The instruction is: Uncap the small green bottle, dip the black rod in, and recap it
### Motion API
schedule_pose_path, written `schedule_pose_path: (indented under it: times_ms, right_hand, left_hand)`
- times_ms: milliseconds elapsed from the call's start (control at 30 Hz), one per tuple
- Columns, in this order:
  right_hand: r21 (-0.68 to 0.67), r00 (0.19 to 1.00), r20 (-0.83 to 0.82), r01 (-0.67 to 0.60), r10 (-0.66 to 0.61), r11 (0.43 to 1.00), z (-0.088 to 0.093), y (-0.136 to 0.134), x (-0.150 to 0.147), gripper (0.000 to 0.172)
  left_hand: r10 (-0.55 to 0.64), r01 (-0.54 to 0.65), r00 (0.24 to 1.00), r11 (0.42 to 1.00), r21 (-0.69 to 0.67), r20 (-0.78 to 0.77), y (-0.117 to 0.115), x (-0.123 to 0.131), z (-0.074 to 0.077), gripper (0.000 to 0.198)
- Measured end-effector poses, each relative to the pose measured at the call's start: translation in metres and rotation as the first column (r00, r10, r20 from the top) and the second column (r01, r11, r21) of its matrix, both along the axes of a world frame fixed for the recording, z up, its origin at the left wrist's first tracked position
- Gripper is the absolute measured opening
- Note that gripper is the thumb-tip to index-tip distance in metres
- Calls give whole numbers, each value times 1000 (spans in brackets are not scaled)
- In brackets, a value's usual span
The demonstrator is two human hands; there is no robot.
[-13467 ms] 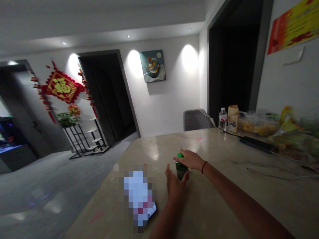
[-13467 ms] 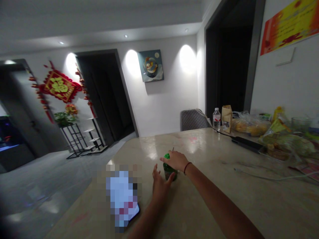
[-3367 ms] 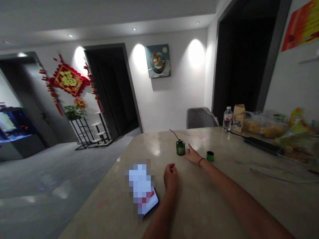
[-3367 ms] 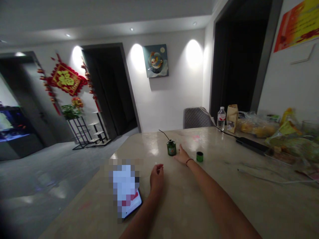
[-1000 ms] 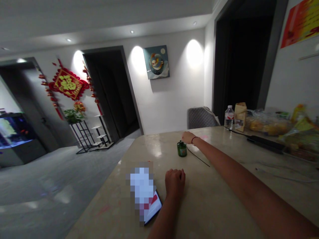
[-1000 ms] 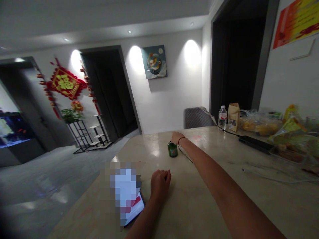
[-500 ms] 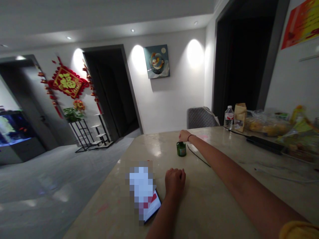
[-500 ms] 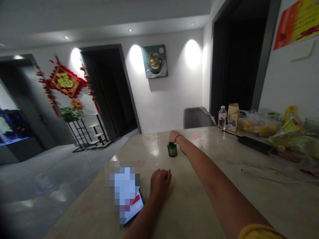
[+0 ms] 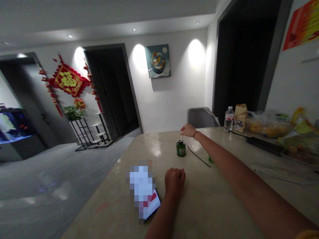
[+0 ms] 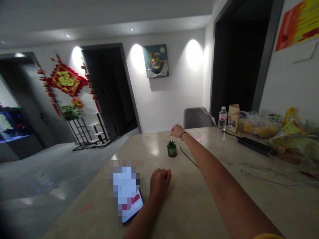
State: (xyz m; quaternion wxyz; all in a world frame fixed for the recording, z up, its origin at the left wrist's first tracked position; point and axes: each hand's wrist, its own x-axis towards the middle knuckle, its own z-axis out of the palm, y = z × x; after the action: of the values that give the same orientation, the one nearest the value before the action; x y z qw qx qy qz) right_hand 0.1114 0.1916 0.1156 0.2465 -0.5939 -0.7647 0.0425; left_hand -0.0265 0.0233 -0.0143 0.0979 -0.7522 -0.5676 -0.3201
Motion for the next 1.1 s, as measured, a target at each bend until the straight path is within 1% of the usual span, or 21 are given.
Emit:
schedule_pose_path:
  times_ms: [100, 167, 233, 300, 333, 367, 433, 467, 500, 567, 633, 700, 733, 767, 800, 867, 967, 1000, 1033, 1067, 1100]
  right_hand:
    - [99, 990, -132, -40, 53, 994, 26, -6, 21, 29]
    - [149, 977, -195, -61, 89, 987, 40, -12, 35, 30]
    - [174, 968, -233, -54, 94, 983, 47, -18, 48, 29]
    - [178, 968, -242, -18, 61, 984, 47, -23, 59, 30]
    - [164, 975, -218, 3, 33, 986, 43, -25, 64, 29]
    - [122, 987, -163, 20, 0, 992, 37, -27, 67, 29]
    - [-29, 999, -5, 42, -42, 999, 20, -31, 73, 26]
    - [-149, 995, 89, 61, -48, 987, 9, -34, 75, 24]
    - [-237, 990, 135, 75, -43, 969, -3, -37, 77, 21]
    - [-367, 981, 189, 117, -49, 923, -28, -43, 80, 15]
    - [-478, 968, 240, 176, -65, 861, -50, -49, 82, 13]
    - [-538, 963, 258, 207, -75, 817, -66, -52, 85, 14]
    - [-545, 965, 250, 206, -76, 813, -71, -52, 86, 15]
    - [-535, 970, 230, 192, -77, 823, -74, -50, 87, 15]
    - [-508, 977, 199, 168, -75, 845, -75, -46, 88, 15]
    - [-414, 992, 109, 105, -65, 904, -73, -36, 84, 21]
    - [-263, 998, -42, 25, -37, 964, -64, -18, 68, 40]
    - [-217, 992, -129, -14, -15, 976, -62, -12, 59, 46]
    - [-168, 973, -232, -61, 21, 984, -60, -8, 49, 51]
    - [-101, 923, -376, -126, 80, 987, -59, -4, 38, 53]
    - [-33, 855, -497, -187, 146, 982, -58, -1, 28, 52]
  left_hand:
    - [0, 0, 1000, 1000, -4, 1, 1, 0, 0, 38]
    - [0, 0, 1000, 1000, -8, 2, 1, 0, 0, 37]
    - [2, -2, 1000, 1000, -5, 3, 1, 0, 0, 37]
    - [-2, 2, 1000, 1000, 2, 4, 1, 0, 0, 37]
    - [-6, 6, 1000, 1000, 6, 5, 1, 0, 0, 37]
    - [-8, 8, 1000, 1000, 10, 5, 1, 0, 0, 37]
    - [-8, 8, 1000, 1000, 11, 4, 2, -1, -1, 38]
    - [-5, 5, 1000, 1000, 9, 2, 2, -1, -1, 38]
    - [0, 0, 1000, 1000, 7, 1, 2, -1, -1, 38]
    - [9, -9, 1000, 1000, -1, 1, 2, -1, -1, 37]
    - [18, -18, 1000, 1000, -6, 2, 2, -1, -2, 36]
    - [21, -21, 1000, 1000, -9, 1, 2, 0, -2, 36]
    - [20, -20, 1000, 1000, -10, -1, 2, 0, -2, 36]
    - [16, -16, 1000, 1000, -12, -3, 2, 0, -2, 36]
    - [12, -12, 1000, 1000, -12, -3, 2, 0, -2, 37]
    - [10, -10, 1000, 1000, -9, -1, 2, 0, -2, 37]
    - [18, -18, 1000, 1000, -2, -4, 2, 0, -2, 36]
    - [19, -19, 1000, 1000, 0, -7, 2, 0, -2, 36]
    - [17, -17, 1000, 1000, 1, -8, 1, 0, -2, 36]
    - [17, -17, 1000, 1000, 1, -8, 1, 0, -2, 36]
    - [17, -17, 1000, 1000, 1, -6, 1, 0, -2, 36]
